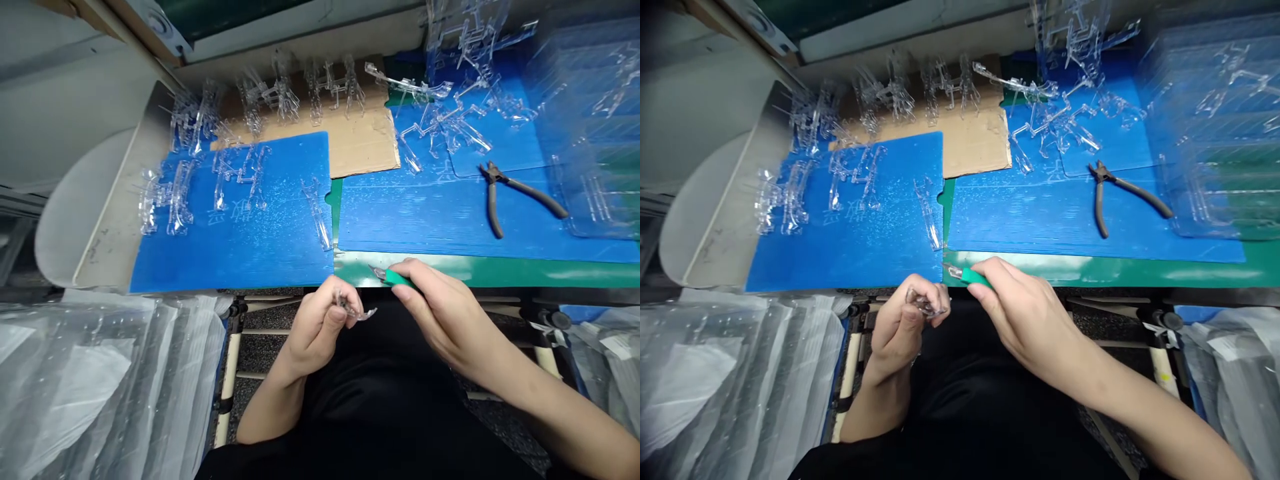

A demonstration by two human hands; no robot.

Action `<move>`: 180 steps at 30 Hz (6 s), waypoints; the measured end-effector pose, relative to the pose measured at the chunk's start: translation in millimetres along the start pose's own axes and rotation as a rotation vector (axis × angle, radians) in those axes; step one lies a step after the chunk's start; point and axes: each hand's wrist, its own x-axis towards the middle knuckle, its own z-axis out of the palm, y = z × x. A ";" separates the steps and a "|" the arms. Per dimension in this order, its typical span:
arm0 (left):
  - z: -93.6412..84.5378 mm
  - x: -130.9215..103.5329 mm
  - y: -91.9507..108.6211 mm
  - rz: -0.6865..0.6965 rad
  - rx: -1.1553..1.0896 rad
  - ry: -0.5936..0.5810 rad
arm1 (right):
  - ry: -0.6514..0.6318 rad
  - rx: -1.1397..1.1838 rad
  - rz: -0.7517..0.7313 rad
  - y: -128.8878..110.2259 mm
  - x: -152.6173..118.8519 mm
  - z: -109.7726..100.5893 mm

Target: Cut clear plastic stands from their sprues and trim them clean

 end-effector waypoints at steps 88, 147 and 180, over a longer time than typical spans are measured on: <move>0.7 8.8 -12.0 0.051 0.151 -0.112 | -0.021 -0.047 -0.097 -10.0 -28.7 3.3; 10.3 4.4 3.0 0.043 0.029 -0.099 | 0.081 -0.110 -0.111 -18.5 -42.5 10.4; 12.4 4.3 -2.6 0.082 0.036 -0.088 | 0.198 0.214 0.024 -12.4 -25.4 11.2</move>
